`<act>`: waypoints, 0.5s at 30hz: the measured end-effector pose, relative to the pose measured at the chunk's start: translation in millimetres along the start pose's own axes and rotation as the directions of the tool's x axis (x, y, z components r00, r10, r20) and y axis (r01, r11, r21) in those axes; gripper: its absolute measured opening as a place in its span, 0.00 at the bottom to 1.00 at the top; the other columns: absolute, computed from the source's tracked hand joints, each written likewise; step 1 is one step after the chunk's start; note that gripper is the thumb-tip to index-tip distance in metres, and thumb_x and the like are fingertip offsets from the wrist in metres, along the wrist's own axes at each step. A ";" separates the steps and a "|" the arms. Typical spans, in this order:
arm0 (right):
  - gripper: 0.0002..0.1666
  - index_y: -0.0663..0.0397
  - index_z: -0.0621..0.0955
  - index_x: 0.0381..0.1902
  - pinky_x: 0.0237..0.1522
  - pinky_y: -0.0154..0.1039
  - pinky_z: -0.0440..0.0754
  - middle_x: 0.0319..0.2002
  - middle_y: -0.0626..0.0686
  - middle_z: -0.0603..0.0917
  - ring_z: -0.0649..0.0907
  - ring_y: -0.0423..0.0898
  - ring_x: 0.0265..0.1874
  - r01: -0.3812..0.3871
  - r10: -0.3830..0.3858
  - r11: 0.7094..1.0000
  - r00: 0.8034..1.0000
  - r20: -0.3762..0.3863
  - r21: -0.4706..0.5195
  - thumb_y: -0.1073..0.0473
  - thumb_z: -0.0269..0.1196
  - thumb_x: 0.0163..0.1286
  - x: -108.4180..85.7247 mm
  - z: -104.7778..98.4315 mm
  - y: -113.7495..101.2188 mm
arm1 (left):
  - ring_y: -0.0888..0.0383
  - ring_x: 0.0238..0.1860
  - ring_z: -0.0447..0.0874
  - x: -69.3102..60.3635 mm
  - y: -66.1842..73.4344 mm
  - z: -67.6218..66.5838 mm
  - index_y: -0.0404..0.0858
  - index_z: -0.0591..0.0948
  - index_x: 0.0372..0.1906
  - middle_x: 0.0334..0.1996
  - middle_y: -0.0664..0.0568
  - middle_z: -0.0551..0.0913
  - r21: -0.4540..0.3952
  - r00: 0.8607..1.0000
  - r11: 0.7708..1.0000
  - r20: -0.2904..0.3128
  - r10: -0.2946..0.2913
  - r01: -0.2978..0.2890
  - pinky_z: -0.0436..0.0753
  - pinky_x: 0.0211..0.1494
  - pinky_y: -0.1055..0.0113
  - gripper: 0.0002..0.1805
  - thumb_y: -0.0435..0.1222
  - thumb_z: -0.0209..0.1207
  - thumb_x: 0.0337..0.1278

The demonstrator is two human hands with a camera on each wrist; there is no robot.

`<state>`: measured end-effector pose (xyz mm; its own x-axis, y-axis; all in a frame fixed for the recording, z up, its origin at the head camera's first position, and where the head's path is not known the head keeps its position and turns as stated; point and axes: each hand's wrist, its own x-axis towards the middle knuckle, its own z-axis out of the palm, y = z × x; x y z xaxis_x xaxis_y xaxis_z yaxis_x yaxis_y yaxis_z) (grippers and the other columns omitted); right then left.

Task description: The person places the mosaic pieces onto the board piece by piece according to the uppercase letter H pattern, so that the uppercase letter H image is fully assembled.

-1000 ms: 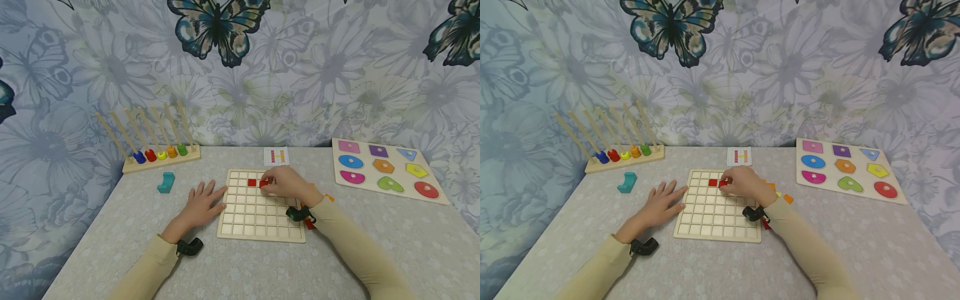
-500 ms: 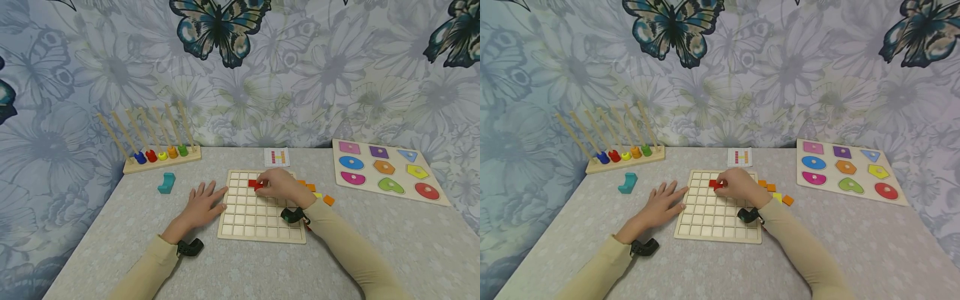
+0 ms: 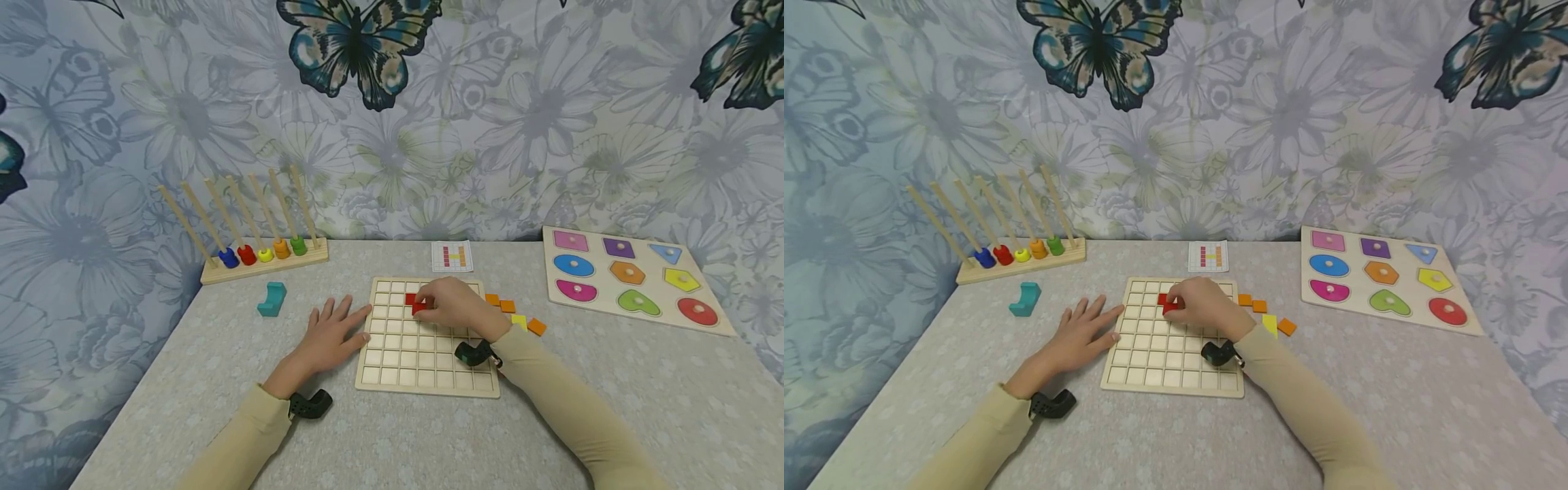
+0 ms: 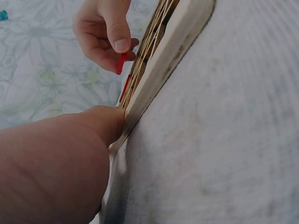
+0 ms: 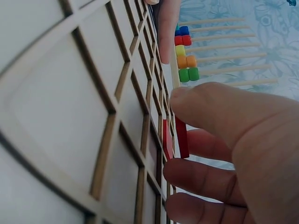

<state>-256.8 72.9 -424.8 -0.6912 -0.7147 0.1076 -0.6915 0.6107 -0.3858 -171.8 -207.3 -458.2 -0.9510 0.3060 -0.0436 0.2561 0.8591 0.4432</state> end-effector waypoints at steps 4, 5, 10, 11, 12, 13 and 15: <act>0.13 0.51 0.90 0.42 0.34 0.32 0.77 0.29 0.45 0.86 0.78 0.37 0.27 -0.016 0.016 1.000 1.000 0.007 -0.001 0.51 0.73 0.65 0.4 1.7 0.5 | 0.26 0.81 0.36 0.1 0.3 -0.1 0.48 0.64 0.79 0.81 0.33 0.50 -0.002 1.000 1.000 0.000 0.001 -0.001 0.39 0.75 0.23 0.33 0.51 0.53 0.76; 0.13 0.51 0.90 0.42 0.33 0.32 0.77 0.29 0.45 0.86 0.78 0.37 0.27 -0.021 0.021 1.000 1.000 0.009 -0.001 0.50 0.73 0.65 0.6 2.2 0.8 | 0.26 0.81 0.37 0.1 0.3 -0.1 0.48 0.64 0.79 0.81 0.33 0.50 -0.001 1.000 1.000 0.001 0.000 0.000 0.39 0.75 0.23 0.33 0.51 0.53 0.76; 0.13 0.50 0.90 0.42 0.33 0.32 0.76 0.28 0.44 0.86 0.77 0.38 0.27 -0.030 0.030 1.000 0.999 0.020 0.004 0.49 0.73 0.65 3.2 5.4 1.4 | 0.26 0.81 0.37 0.2 0.3 -0.6 0.48 0.64 0.79 0.81 0.33 0.50 0.001 1.000 1.000 0.001 -0.003 0.003 0.40 0.75 0.23 0.33 0.51 0.53 0.76; 0.13 0.50 0.90 0.42 0.33 0.32 0.76 0.28 0.44 0.85 0.77 0.38 0.27 -0.034 0.034 0.999 0.999 0.022 0.008 0.49 0.73 0.65 3.8 5.9 1.3 | 0.26 0.81 0.37 0.1 0.4 -0.8 0.48 0.64 0.79 0.81 0.33 0.50 -0.001 1.000 1.000 0.001 -0.003 0.003 0.40 0.75 0.23 0.33 0.51 0.53 0.76; 0.13 0.50 0.90 0.42 0.33 0.32 0.75 0.28 0.44 0.85 0.77 0.38 0.27 -0.037 0.037 0.999 0.999 0.025 0.011 0.49 0.73 0.65 4.4 6.2 1.1 | 0.26 0.81 0.37 0.1 0.6 -1.0 0.48 0.64 0.79 0.81 0.33 0.50 -0.002 1.000 1.000 0.001 -0.004 0.004 0.40 0.75 0.23 0.33 0.51 0.53 0.76; 0.13 0.50 0.90 0.43 0.33 0.32 0.75 0.28 0.44 0.85 0.77 0.38 0.27 -0.042 0.041 0.999 0.999 0.027 0.014 0.50 0.73 0.65 4.8 6.4 0.7 | 0.26 0.81 0.37 0.1 0.8 -1.2 0.48 0.64 0.79 0.81 0.33 0.50 -0.003 1.000 1.000 0.000 -0.004 0.004 0.39 0.75 0.23 0.33 0.51 0.53 0.76; 0.13 0.50 0.89 0.43 0.33 0.32 0.75 0.29 0.44 0.85 0.77 0.38 0.27 -0.046 0.045 0.999 0.999 0.030 0.019 0.50 0.73 0.66 5.7 6.9 0.2 | 0.26 0.81 0.37 0.0 1.0 -1.4 0.48 0.64 0.79 0.81 0.33 0.50 -0.004 1.000 1.000 -0.001 -0.005 0.005 0.39 0.75 0.23 0.33 0.51 0.53 0.76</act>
<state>-259.4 66.6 -430.6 -0.7150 -0.6963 0.0624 -0.6552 0.6363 -0.4073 -171.9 -207.0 -456.5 -0.9523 0.3018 -0.0450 0.2511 0.8588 0.4466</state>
